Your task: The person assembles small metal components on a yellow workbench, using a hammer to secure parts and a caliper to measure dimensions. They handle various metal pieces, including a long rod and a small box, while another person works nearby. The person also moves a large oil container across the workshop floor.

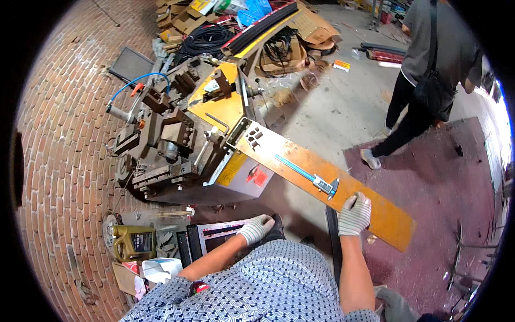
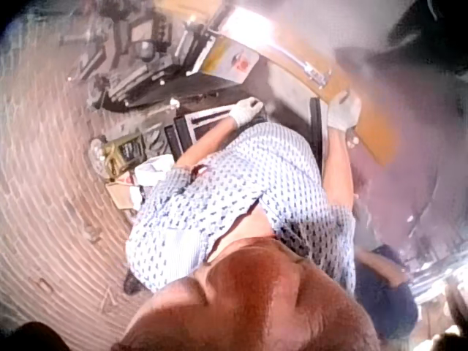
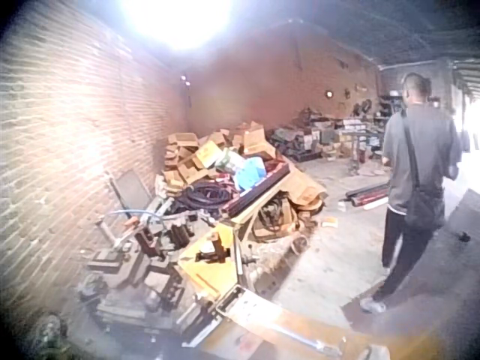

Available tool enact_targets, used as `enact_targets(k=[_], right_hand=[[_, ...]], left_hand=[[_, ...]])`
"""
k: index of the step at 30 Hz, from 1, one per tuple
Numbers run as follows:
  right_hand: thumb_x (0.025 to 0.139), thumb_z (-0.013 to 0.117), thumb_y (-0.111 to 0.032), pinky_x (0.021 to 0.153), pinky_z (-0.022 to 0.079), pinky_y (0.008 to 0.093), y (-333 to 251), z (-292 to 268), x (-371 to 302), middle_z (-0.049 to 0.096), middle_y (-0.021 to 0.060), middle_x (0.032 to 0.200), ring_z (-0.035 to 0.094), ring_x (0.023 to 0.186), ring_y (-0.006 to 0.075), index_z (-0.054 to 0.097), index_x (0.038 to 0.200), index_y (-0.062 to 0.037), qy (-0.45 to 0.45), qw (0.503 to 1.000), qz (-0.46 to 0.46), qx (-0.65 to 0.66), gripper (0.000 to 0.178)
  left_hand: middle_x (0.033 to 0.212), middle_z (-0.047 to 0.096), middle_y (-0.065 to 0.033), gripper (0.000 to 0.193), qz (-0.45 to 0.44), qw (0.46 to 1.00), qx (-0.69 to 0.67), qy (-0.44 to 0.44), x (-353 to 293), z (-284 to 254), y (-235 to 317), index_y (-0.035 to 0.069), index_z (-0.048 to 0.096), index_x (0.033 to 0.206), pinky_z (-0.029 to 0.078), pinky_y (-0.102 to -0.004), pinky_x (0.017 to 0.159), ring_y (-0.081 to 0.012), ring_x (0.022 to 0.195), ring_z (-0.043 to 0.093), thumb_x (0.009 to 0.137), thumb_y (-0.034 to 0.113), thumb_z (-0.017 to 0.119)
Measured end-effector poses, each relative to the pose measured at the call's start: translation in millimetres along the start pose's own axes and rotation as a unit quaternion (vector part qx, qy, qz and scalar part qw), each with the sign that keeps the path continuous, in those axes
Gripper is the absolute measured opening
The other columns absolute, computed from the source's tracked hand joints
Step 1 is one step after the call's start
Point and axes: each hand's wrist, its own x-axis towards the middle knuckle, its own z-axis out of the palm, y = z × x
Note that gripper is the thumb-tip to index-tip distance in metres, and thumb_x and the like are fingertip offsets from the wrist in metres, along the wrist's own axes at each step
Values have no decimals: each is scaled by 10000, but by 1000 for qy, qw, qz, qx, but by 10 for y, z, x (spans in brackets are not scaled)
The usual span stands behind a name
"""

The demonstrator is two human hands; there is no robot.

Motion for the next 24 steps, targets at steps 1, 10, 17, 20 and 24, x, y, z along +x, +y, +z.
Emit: enact_targets(k=[1,10,17,20,24], right_hand=[[906,601,-135,801,505,489,1,-4,0,643,191,944,621,896,378,643,1029,-47,-4,1000,-3,-2,157],[888,609,-105,816,497,487,99,-20,3,635,180,959,611,906,375,611,1061,-37,-15,998,-59,15,186],[893,604,-122,816,497,482,141,-65,5,629,181,964,608,904,373,616,1056,-42,-34,997,-66,31,182],[892,606,-125,819,497,481,179,-76,3,631,182,964,612,906,372,623,1053,-47,-30,995,-73,53,180],[893,601,-117,815,497,483,223,-88,9,632,184,959,615,910,374,624,1055,-49,-42,994,-81,61,177]], left_hand=[[1115,698,-232,444,3,1000,9,8,-21,34,-22,5,650,1197,495,-415,952,-354,1058,669,982,376,535],[1115,699,-240,473,-18,999,-6,36,-193,200,82,-1,644,1218,501,-416,940,-362,1045,674,975,390,534],[1105,698,-242,489,14,999,14,49,-197,385,148,3,654,1198,498,-434,948,-384,1051,666,965,412,520],[1100,702,-226,472,4,999,3,40,-234,419,266,17,660,1187,501,-428,943,-370,1058,667,966,411,525],[1104,699,-225,464,4,999,11,40,-262,470,309,24,664,1181,500,-429,946,-370,1071,662,972,412,517]])
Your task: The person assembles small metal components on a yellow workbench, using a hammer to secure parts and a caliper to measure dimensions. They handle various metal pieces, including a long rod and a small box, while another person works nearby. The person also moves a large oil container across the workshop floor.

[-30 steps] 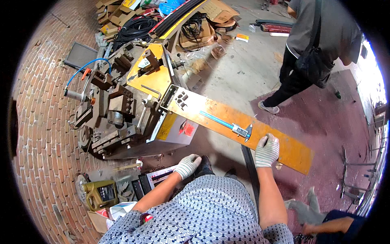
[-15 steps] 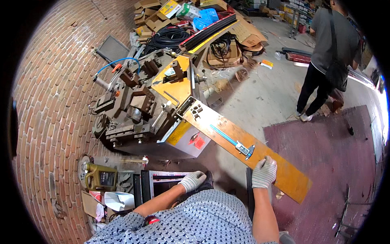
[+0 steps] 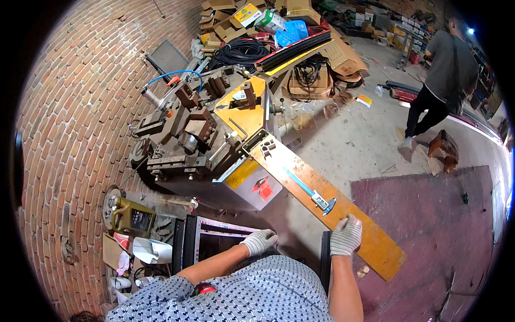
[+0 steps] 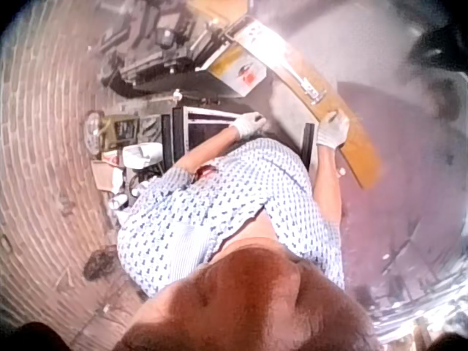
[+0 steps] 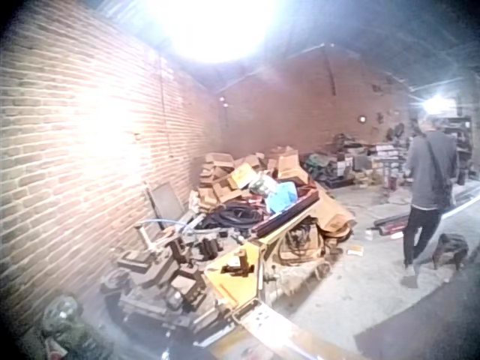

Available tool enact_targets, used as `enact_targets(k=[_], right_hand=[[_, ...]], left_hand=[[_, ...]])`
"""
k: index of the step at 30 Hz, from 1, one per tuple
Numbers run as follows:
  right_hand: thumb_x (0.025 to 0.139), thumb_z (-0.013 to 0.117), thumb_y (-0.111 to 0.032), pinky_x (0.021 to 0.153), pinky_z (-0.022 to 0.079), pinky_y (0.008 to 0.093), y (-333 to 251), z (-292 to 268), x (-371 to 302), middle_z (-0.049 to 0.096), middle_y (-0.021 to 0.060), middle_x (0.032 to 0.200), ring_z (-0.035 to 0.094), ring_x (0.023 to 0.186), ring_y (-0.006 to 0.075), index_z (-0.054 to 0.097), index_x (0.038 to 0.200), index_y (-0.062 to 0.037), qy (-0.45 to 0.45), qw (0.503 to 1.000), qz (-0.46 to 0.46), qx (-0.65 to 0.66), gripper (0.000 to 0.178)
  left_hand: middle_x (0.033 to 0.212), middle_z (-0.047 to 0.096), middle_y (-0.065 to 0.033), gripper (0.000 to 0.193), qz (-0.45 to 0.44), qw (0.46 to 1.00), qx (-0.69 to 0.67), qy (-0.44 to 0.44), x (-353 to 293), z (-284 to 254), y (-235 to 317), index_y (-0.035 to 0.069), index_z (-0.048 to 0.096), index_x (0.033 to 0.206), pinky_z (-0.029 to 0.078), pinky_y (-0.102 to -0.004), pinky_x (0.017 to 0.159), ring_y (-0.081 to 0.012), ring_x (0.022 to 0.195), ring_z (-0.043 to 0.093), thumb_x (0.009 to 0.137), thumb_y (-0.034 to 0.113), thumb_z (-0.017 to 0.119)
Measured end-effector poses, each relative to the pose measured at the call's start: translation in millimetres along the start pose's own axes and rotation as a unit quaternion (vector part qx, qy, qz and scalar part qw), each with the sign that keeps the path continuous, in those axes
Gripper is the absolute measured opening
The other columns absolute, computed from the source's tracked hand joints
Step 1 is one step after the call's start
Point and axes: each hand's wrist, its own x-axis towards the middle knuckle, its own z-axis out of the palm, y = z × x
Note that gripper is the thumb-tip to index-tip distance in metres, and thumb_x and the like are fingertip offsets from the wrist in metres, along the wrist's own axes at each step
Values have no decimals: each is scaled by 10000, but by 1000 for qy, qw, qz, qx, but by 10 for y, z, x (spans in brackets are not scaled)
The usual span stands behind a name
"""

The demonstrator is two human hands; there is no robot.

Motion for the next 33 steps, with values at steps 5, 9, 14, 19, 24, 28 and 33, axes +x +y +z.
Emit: enact_targets(k=[5,9,14,19,24,28,33], right_hand=[[893,603,-111,805,495,484,7,8,8,630,178,930,611,892,374,626,1049,-53,-15,1000,-6,4,168],[898,609,-102,797,496,464,-50,27,6,628,186,907,612,866,370,642,1019,-43,31,999,-36,2,138],[937,592,-99,775,505,431,9,14,-6,638,176,923,622,843,329,656,1055,-11,5,999,-36,-4,160],[962,576,-101,754,508,372,-49,-53,-4,629,148,933,621,805,268,666,1058,-2,-32,999,-10,5,164],[975,559,-125,830,529,371,46,-36,-14,671,165,1003,658,899,275,667,1068,20,-43,998,-25,-44,203],[995,524,-168,865,529,381,69,22,-28,684,177,1039,666,951,300,657,1110,24,-58,997,5,-55,260],[999,515,-175,836,525,380,126,26,19,689,184,1030,666,937,312,659,1116,21,-64,995,-35,-73,270]], left_hand=[[1132,688,-232,484,19,999,33,14,-25,83,-15,28,661,1188,489,-440,970,-388,1098,646,980,428,484],[1133,676,-255,478,24,999,21,25,20,133,-97,5,662,1157,491,-457,954,-422,1077,638,973,412,490],[1078,680,-261,454,37,997,32,66,38,-117,-168,-5,668,1094,507,-463,918,-428,1042,640,969,398,499],[1051,681,-244,398,30,986,-52,153,-129,-560,-274,11,673,1084,505,-465,912,-417,1016,645,977,365,524],[1082,685,-233,378,-2,969,-99,228,-377,-809,-519,11,675,1119,499,-446,938,-394,1054,643,981,331,528],[1080,683,-231,371,-50,951,-131,277,-668,-809,-744,14,677,1118,498,-449,937,-388,1046,645,980,325,527],[1091,684,-218,363,-91,928,-171,318,-952,-743,-831,20,684,1117,502,-442,934,-378,1043,652,975,317,531]])
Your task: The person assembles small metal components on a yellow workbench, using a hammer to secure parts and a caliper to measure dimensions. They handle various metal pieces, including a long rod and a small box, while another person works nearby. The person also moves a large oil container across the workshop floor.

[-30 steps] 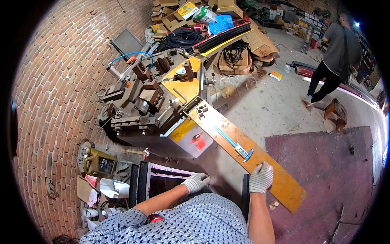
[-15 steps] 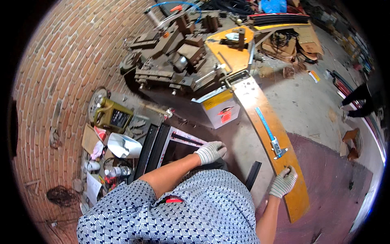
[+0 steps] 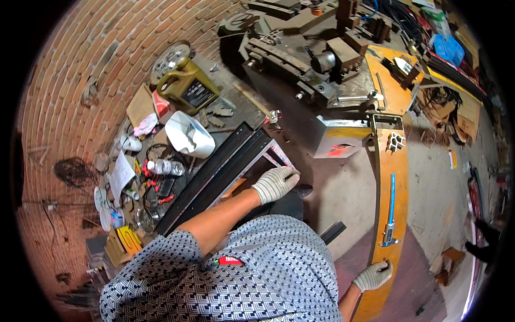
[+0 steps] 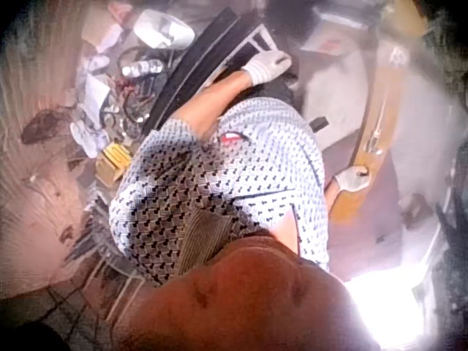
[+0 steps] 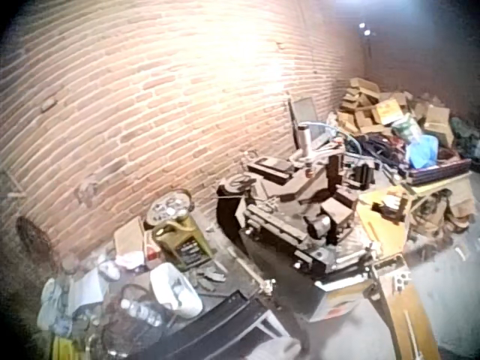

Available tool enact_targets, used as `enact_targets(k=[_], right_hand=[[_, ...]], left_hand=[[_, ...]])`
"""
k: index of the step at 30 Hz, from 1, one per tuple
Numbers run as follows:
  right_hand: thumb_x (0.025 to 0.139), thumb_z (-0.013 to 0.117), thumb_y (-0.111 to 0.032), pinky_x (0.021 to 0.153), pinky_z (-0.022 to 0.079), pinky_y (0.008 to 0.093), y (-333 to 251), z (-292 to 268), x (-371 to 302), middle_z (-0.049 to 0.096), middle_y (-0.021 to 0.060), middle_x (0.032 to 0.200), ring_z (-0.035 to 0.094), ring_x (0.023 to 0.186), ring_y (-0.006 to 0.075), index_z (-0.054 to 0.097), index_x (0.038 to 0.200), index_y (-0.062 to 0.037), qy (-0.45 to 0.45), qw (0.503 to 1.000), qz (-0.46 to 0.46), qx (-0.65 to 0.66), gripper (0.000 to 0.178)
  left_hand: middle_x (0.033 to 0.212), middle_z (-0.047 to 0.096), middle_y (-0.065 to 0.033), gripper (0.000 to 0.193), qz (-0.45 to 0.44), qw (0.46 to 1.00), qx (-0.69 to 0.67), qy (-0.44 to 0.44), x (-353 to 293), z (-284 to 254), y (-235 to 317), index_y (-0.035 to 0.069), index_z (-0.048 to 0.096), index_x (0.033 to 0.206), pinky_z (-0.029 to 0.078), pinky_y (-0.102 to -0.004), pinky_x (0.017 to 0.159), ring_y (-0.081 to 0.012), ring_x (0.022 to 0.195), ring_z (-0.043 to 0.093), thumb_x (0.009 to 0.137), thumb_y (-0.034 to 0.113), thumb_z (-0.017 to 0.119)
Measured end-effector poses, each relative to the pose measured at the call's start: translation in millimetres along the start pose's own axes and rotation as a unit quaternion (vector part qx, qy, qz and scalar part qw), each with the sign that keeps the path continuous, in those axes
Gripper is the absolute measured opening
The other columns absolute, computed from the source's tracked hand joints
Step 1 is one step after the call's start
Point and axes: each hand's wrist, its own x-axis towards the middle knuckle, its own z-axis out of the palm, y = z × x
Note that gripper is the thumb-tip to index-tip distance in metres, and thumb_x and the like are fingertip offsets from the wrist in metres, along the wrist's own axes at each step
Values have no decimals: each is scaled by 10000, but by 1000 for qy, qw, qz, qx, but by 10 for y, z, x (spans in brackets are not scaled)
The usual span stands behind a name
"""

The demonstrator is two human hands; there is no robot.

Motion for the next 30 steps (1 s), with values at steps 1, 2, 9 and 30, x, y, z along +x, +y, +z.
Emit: enact_targets(k=[1,2,9,30], right_hand=[[1000,513,-175,842,523,383,13,-2,-6,689,184,1028,665,942,314,659,1115,22,-3,1000,-9,6,271],[1000,511,-174,849,520,385,17,-9,-23,690,185,1027,664,947,316,659,1113,24,-5,1000,-14,13,272],[1003,521,-184,888,508,384,94,-34,2,686,187,1065,652,967,316,646,1158,33,-34,997,-30,68,295],[1047,528,-197,709,481,275,-1670,-847,160,622,37,946,549,815,122,643,1195,-10,42,955,-3,292,265]], left_hand=[[1087,685,-218,366,-9,1000,-6,26,-108,-4,-41,20,684,1120,502,-442,936,-379,1040,653,976,318,529],[1084,686,-217,369,-15,999,-9,51,-206,0,-71,20,684,1123,501,-441,937,-380,1038,653,976,320,527],[1033,708,-176,289,-65,990,-24,124,-824,79,-425,18,689,1119,541,-376,857,-287,923,690,967,239,580],[922,709,-95,293,-74,927,-122,348,-329,-1901,-1235,-6,673,1118,534,-310,763,-153,817,669,1031,241,541]])
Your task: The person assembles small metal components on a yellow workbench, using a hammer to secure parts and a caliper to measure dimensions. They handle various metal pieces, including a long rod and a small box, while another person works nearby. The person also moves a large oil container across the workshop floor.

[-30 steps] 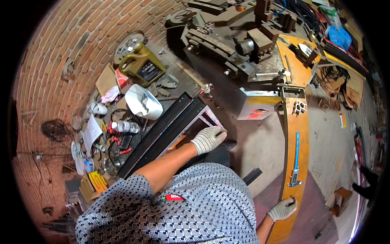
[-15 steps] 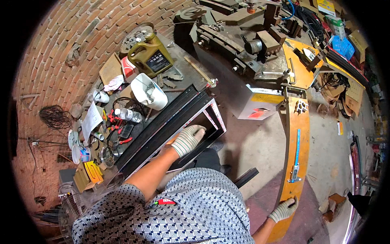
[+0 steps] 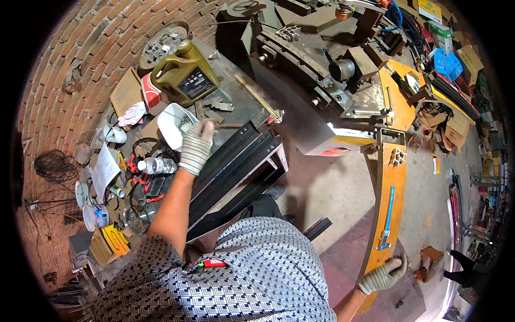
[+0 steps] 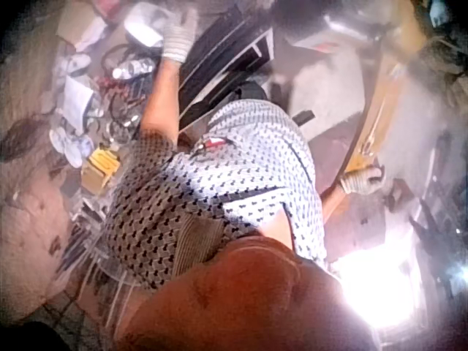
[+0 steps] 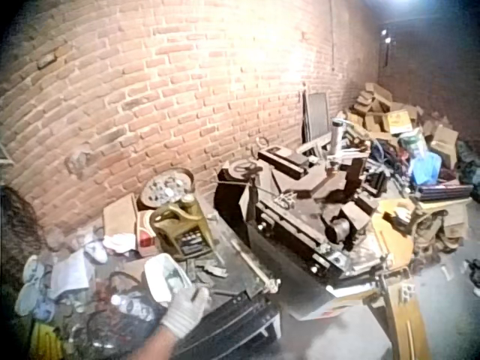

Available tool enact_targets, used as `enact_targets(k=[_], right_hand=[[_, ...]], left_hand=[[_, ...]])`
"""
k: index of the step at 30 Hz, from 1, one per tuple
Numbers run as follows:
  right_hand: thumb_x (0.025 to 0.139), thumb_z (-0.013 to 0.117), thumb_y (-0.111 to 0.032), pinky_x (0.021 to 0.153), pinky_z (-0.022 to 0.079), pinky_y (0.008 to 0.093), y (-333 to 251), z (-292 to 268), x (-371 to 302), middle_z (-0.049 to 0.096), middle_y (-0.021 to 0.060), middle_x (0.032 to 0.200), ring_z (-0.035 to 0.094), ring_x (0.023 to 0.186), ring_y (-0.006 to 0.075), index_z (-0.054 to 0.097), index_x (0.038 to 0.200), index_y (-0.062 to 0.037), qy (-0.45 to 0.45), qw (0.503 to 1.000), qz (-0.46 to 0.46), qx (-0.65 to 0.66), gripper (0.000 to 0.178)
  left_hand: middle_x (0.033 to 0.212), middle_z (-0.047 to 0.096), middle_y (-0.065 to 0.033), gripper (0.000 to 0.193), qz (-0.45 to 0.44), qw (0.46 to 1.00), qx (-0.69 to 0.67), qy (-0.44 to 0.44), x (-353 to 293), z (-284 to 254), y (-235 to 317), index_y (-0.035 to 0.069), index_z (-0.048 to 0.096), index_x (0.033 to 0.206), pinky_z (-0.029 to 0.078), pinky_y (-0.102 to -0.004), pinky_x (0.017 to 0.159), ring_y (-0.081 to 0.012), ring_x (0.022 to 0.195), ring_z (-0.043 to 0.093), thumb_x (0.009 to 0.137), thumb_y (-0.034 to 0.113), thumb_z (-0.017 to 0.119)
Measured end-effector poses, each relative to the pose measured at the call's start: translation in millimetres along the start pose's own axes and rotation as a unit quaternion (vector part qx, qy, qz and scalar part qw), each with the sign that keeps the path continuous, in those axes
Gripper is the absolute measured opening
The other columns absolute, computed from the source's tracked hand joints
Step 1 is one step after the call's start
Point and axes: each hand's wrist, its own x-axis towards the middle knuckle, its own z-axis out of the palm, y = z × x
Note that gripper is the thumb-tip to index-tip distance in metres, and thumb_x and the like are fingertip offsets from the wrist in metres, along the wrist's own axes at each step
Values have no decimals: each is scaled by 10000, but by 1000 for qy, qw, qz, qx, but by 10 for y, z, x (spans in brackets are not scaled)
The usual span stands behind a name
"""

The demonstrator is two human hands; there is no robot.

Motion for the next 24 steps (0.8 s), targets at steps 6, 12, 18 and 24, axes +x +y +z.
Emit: enact_targets(k=[6,12,18,24], right_hand=[[1022,540,-115,759,494,271,-350,682,-406,651,43,957,578,841,121,663,1141,-7,-200,977,-15,70,202],[987,565,-77,771,520,276,-385,1223,-711,686,78,918,638,838,134,679,1092,-3,-362,930,26,53,172],[982,596,-144,736,516,282,-270,1988,-939,689,67,879,627,807,122,699,1072,-4,-506,853,116,51,196],[990,592,-233,698,510,319,-351,2792,-1089,689,71,844,613,743,129,702,1082,-9,-573,809,130,31,267]], left_hand=[[975,708,-65,257,0,997,-39,64,494,-435,-140,-8,668,1153,528,-261,787,-133,842,659,1038,193,557],[957,682,-68,266,107,966,-12,236,1009,-878,-15,-19,662,1150,517,-292,791,-126,835,611,994,180,580],[1239,594,-197,465,183,903,235,310,1559,-1341,-49,-39,567,1314,490,-360,981,-248,1102,606,969,262,645],[1296,562,-235,583,142,939,241,201,1888,-1516,-267,-28,538,1348,398,-425,1077,-352,1234,528,943,372,660]])
